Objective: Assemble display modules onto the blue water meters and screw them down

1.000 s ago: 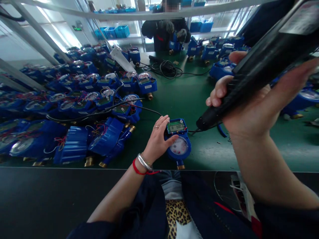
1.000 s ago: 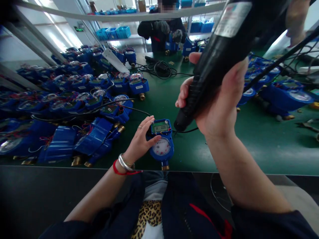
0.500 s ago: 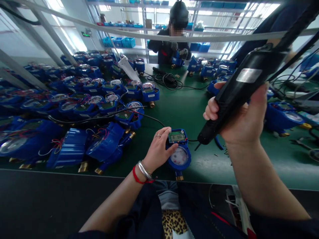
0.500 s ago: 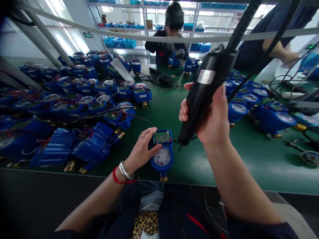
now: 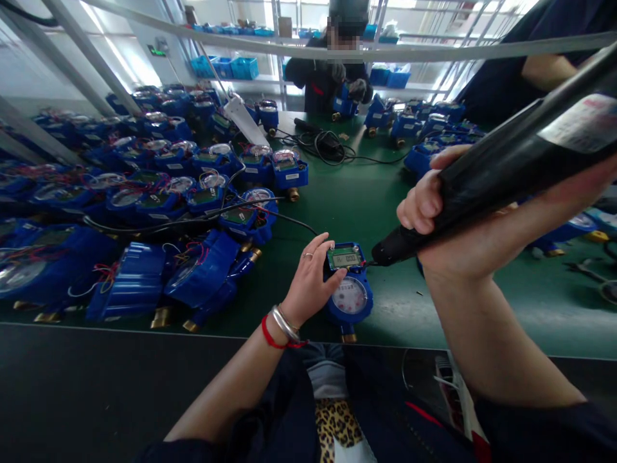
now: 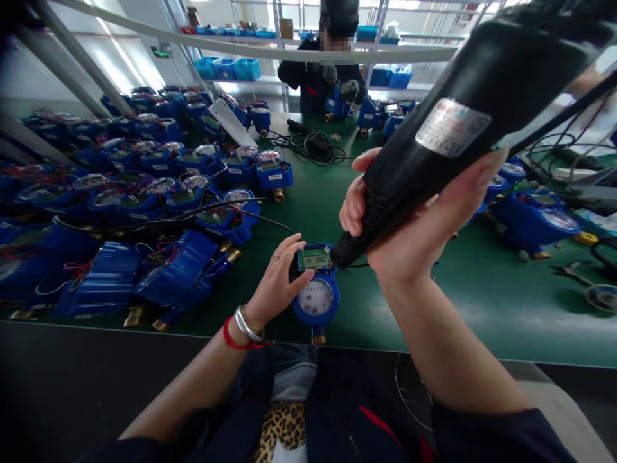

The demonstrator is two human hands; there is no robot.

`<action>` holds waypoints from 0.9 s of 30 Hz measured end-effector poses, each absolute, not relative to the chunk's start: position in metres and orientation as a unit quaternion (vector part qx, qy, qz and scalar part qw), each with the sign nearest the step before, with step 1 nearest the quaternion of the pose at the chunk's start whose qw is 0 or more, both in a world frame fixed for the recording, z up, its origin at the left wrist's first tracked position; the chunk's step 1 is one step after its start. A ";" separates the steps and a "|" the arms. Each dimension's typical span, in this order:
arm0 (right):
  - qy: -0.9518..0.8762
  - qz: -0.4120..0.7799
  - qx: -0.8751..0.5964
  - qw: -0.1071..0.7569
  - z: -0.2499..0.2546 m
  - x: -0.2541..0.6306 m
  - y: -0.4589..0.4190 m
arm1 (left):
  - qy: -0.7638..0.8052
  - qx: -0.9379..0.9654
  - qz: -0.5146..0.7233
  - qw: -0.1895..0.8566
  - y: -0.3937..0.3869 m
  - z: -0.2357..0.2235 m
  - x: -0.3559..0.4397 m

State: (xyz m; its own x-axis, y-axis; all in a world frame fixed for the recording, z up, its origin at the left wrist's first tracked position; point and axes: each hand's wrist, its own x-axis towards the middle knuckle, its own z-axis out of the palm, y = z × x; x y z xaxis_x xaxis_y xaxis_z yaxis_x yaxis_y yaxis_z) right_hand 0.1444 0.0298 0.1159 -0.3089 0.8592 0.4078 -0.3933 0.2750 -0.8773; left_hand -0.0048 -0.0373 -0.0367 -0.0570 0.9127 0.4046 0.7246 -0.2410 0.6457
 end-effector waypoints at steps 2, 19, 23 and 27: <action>-0.583 0.570 -0.198 0.544 0.116 0.141 0.028 | 0.602 0.676 0.408 0.120 -0.037 -0.037 -0.005; -0.592 0.578 -0.212 0.520 0.110 0.134 0.032 | 0.605 0.667 0.412 0.140 -0.034 -0.036 -0.004; -0.579 0.582 -0.223 0.525 0.110 0.133 0.032 | 0.607 0.667 0.409 0.141 -0.034 -0.036 -0.004; -0.595 0.593 -0.200 0.504 0.107 0.133 0.035 | 0.608 0.669 0.402 0.142 -0.034 -0.035 -0.004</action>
